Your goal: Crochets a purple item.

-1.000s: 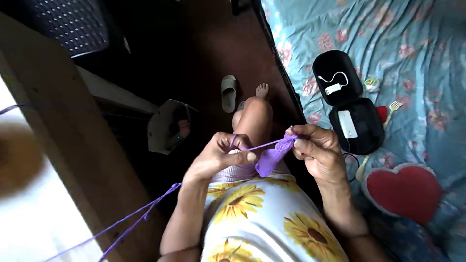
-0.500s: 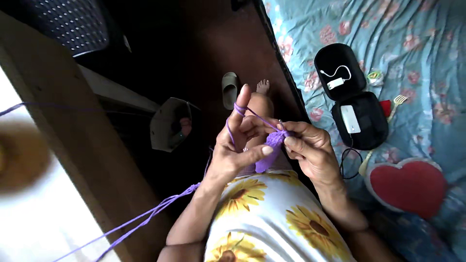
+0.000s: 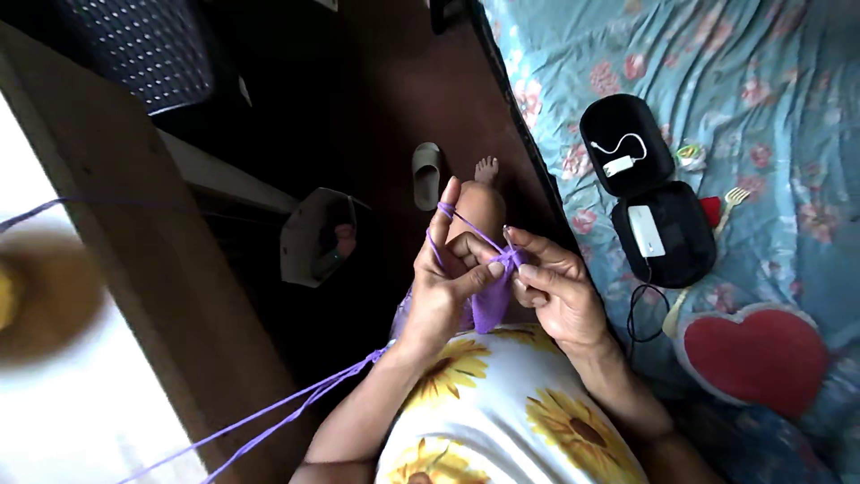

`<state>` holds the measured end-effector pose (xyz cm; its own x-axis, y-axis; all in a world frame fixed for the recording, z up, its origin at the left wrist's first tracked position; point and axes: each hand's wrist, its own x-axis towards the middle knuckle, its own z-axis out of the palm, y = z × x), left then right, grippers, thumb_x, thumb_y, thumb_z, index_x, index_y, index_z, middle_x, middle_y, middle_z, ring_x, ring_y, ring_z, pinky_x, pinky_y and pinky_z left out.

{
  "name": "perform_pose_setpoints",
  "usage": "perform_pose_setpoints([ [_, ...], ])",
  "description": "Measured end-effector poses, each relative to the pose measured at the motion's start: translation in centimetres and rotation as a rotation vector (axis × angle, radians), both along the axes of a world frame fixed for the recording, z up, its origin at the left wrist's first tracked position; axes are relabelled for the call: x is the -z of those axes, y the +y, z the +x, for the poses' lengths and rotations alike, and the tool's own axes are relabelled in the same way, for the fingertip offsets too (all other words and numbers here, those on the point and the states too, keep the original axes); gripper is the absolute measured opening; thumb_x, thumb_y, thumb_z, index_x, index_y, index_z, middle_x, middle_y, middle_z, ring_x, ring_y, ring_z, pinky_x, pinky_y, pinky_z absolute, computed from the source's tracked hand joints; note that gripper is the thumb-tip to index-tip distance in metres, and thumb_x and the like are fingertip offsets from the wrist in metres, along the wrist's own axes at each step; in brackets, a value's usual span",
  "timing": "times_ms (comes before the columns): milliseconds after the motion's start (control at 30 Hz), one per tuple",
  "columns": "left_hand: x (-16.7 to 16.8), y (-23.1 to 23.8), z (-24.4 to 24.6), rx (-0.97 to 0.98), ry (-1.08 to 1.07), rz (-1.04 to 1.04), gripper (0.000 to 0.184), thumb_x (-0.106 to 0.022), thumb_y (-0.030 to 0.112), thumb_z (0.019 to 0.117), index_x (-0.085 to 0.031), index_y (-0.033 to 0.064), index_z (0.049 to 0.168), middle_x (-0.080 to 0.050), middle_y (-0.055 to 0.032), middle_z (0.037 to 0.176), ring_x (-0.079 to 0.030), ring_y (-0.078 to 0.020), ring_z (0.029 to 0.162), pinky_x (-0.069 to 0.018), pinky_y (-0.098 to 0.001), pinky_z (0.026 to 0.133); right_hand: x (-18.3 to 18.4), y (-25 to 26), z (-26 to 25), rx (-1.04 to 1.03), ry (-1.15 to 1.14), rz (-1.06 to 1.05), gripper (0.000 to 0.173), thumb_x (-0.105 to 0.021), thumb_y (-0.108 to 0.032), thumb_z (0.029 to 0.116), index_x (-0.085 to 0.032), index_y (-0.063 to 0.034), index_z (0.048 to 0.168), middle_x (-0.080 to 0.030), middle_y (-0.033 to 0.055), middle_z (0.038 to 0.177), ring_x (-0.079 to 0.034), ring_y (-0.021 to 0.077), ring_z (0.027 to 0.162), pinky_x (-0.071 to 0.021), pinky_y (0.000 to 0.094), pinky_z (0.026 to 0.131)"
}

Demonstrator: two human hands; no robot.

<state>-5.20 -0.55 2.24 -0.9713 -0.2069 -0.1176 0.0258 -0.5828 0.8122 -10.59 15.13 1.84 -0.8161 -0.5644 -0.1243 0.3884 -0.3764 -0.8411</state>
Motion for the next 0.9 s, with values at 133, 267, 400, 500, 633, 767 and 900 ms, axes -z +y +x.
perform_pose_setpoints([
  [133, -0.5, -0.6, 0.1, -0.01, -0.036, -0.03, 0.089, -0.061, -0.012, 0.0885, -0.023, 0.0184, 0.162, -0.072, -0.0027, 0.09, -0.069, -0.0082, 0.075, -0.0588, -0.0231, 0.075, 0.1, 1.0, -1.1, 0.015, 0.549, 0.337, 0.03, -0.059, -0.004, 0.0981, -0.073, -0.0053, 0.125, -0.072, 0.0001, 0.106, -0.066, 0.0023, 0.091, -0.0569, 0.0187, 0.08],
  [267, -0.7, -0.8, 0.1, -0.062, -0.054, -0.062, 0.085, -0.06, -0.012, 0.0885, -0.027, 0.0163, 0.161, -0.072, -0.0027, 0.088, -0.068, -0.0074, 0.073, -0.0586, -0.0225, 0.074, 0.1, 1.6, -2.4, -0.001, 0.889, 0.547, 0.028, -0.059, -0.006, 0.1006, -0.074, -0.0059, 0.124, -0.06, 0.0012, 0.087, -0.055, 0.0002, 0.075, -0.048, 0.0128, 0.068],
  [400, -0.5, -0.9, 0.1, -0.068, -0.107, -0.024, 0.083, -0.06, -0.013, 0.088, -0.028, 0.0125, 0.16, -0.073, -0.0036, 0.086, -0.069, -0.0082, 0.074, -0.0592, -0.0245, 0.076, 0.0, 2.0, -3.0, -0.007, 1.074, 0.642, 0.031, -0.057, -0.007, 0.1012, -0.076, -0.0128, 0.125, -0.058, 0.0039, 0.083, -0.053, 0.0032, 0.069, -0.0445, 0.0152, 0.061],
  [500, -0.5, -1.1, 0.0, -0.055, -0.144, 0.016, 0.078, -0.059, -0.011, 0.0895, -0.032, 0.0131, 0.159, -0.073, -0.0045, 0.085, -0.069, -0.0079, 0.072, -0.0587, -0.0235, 0.075, -0.2, 2.3, -3.2, -0.038, 1.173, 0.697, 0.035, -0.054, -0.006, 0.1003, -0.076, -0.0173, 0.126, -0.057, 0.0049, 0.081, -0.053, 0.0062, 0.066, -0.0433, 0.0189, 0.057],
  [633, -0.4, -1.1, 0.0, -0.066, -0.144, 0.033, 0.077, -0.059, -0.012, 0.0892, -0.034, 0.0124, 0.158, -0.073, -0.0054, 0.086, -0.069, -0.0082, 0.072, -0.0587, -0.0231, 0.074, -0.5, 2.4, -3.2, -0.024, 1.28, 0.753, 0.037, -0.054, -0.004, 0.0989, -0.077, -0.0196, 0.124, -0.058, 0.0066, 0.081, -0.053, 0.0095, 0.064, -0.042, 0.0222, 0.054],
  [767, -0.1, -0.9, 0.0, -0.118, -0.099, -0.043, 0.078, -0.061, -0.012, 0.0878, -0.034, 0.0115, 0.157, -0.072, -0.0044, 0.085, -0.068, -0.0082, 0.071, -0.0583, -0.0226, 0.073, -0.5, 2.3, -2.7, 0.053, 1.401, 0.858, 0.035, -0.057, -0.004, 0.0981, -0.078, -0.0196, 0.122, -0.058, 0.0087, 0.08, -0.054, 0.0139, 0.063, -0.0418, 0.0249, 0.053],
  [900, 0.1, -0.8, 0.1, -0.153, -0.055, -0.115, 0.08, -0.062, -0.012, 0.0866, -0.031, 0.0084, 0.158, -0.072, -0.0038, 0.085, -0.068, -0.0084, 0.071, -0.0588, -0.0234, 0.072, -0.3, 2.2, -2.2, 0.116, 1.469, 0.911, 0.033, -0.059, -0.003, 0.0965, -0.078, -0.0166, 0.12, -0.058, 0.0105, 0.078, -0.056, 0.0172, 0.063, -0.0432, 0.0267, 0.053],
])
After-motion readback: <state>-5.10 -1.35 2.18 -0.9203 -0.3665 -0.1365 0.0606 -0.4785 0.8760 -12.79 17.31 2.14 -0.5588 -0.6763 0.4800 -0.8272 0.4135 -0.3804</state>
